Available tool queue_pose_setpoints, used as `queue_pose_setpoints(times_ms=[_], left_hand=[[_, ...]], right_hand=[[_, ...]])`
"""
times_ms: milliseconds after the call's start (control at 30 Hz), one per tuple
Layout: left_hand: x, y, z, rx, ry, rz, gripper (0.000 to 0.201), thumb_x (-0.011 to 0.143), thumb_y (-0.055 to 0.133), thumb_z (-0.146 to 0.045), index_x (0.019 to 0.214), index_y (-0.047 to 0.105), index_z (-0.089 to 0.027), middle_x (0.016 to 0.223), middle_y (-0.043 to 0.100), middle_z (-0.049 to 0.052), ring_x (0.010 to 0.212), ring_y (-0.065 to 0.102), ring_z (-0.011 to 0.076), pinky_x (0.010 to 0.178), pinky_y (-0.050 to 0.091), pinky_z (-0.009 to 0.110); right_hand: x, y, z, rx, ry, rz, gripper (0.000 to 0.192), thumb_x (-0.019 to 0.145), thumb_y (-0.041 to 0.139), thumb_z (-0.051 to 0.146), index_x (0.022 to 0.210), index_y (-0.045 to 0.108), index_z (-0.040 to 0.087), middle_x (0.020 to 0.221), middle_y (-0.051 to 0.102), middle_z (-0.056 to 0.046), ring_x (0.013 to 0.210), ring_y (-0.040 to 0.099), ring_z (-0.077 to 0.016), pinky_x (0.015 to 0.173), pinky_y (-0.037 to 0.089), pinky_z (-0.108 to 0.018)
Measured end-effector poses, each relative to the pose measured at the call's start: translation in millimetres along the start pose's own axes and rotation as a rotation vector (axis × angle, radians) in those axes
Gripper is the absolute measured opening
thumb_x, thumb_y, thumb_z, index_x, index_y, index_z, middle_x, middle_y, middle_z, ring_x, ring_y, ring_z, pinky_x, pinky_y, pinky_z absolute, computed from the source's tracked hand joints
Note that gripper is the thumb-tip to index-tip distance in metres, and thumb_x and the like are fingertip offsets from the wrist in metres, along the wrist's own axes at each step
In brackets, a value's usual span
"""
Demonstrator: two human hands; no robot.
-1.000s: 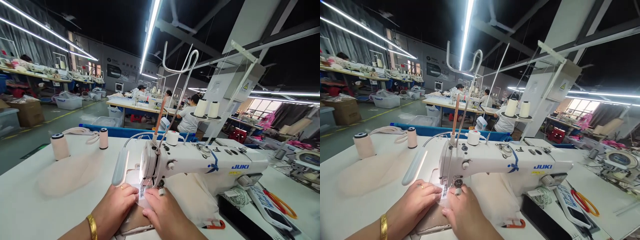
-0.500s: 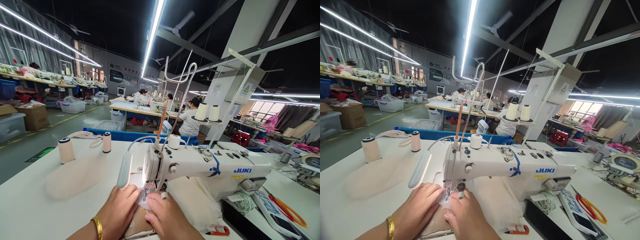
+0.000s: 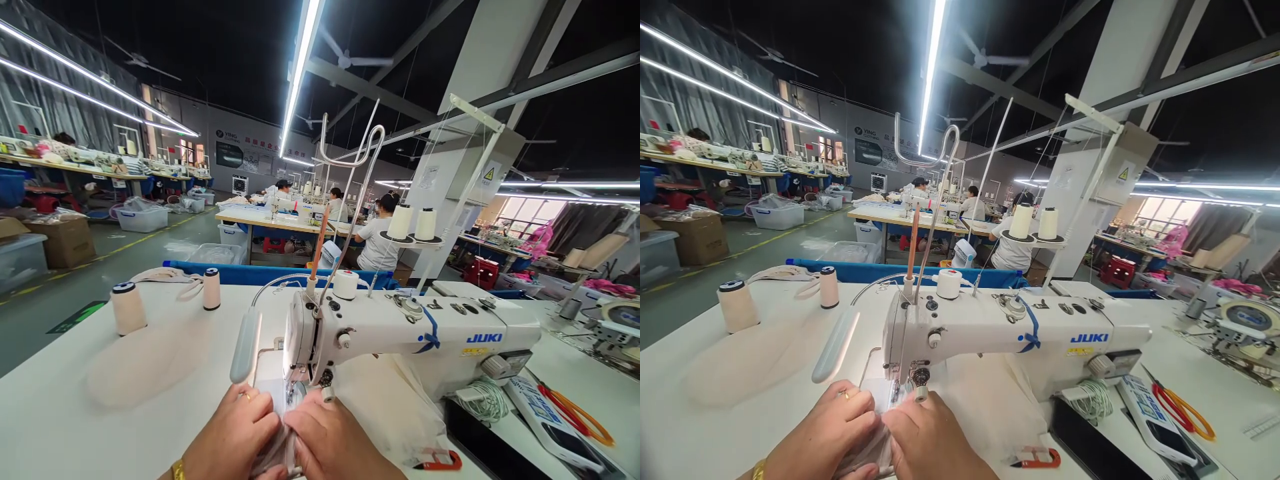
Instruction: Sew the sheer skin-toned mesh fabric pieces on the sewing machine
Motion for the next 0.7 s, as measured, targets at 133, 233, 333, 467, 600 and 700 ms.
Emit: queue_pose_setpoints(times_ms=[133,233,333,467,600,700], left_hand=[[-3.9,-2.9,0.9,-0.036,-0.05,0.011,0.015,0.083,0.066,-0.035,0.081,0.059,-0.023,0.084,0.059,0.004,0.079,0.053,0.024,0.072,0.043,0.037],[-2.3,-3.4,-2.1,-0.061,-0.004,-0.013,0.013,0.085,0.064,-0.036,0.083,0.06,-0.023,0.091,0.063,0.005,0.084,0.056,0.024,0.078,0.047,0.038],[0.5,-0.9,-5.6,-0.091,0.098,-0.03,0.012,0.084,0.062,-0.035,0.089,0.061,-0.024,0.097,0.067,0.006,0.086,0.059,0.0243,0.084,0.049,0.039],[1.2,3.9,-1.2,-0.091,0.075,0.005,0.013,0.084,0.061,-0.036,0.087,0.058,-0.024,0.092,0.066,0.005,0.081,0.058,0.0238,0.082,0.049,0.038],[-1.1,7.8,0.1,-0.072,0.084,0.024,0.019,0.081,0.064,-0.035,0.097,0.061,-0.025,0.093,0.064,0.004,0.082,0.056,0.0242,0.08,0.047,0.038],[-2.8,11.4,1.1,-0.07,0.105,0.016,0.027,0.077,0.065,-0.033,0.103,0.062,-0.026,0.098,0.065,0.005,0.084,0.056,0.0254,0.081,0.046,0.039]], right_hand=[[-0.9,11.7,-6.5,-0.112,-0.009,0.069,0.019,0.075,0.063,0.013,0.09,0.057,0.023,0.089,0.066,-0.002,0.081,0.059,-0.022,0.07,0.044,-0.031],[-1.3,11.9,-10.0,-0.099,0.006,0.089,0.021,0.072,0.065,0.013,0.088,0.057,0.023,0.098,0.067,-0.003,0.09,0.059,-0.0229,0.075,0.045,-0.03],[-0.6,9.7,-8.5,-0.062,-0.005,0.087,0.022,0.07,0.061,0.009,0.088,0.056,0.022,0.102,0.069,-0.002,0.093,0.059,-0.0221,0.08,0.046,-0.03],[1.1,10.1,-8.2,-0.131,0.004,0.106,0.023,0.064,0.058,0.009,0.082,0.055,0.022,0.088,0.068,-0.002,0.082,0.056,-0.0217,0.072,0.044,-0.03],[0.8,10.0,-11.2,-0.173,0.02,0.133,0.02,0.066,0.06,0.011,0.083,0.057,0.022,0.088,0.068,-0.004,0.083,0.056,-0.0228,0.069,0.04,-0.032],[-1.8,8.6,-14.7,-0.192,0.032,0.132,0.019,0.069,0.063,0.012,0.084,0.059,0.022,0.087,0.067,-0.004,0.082,0.056,-0.0224,0.068,0.039,-0.032]])
Point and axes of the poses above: each hand's wrist, its own x-axis towards the middle knuckle, its own y-axis out of the palm, z = x × y, the point moved 7 cm from there along x, towards the middle knuckle
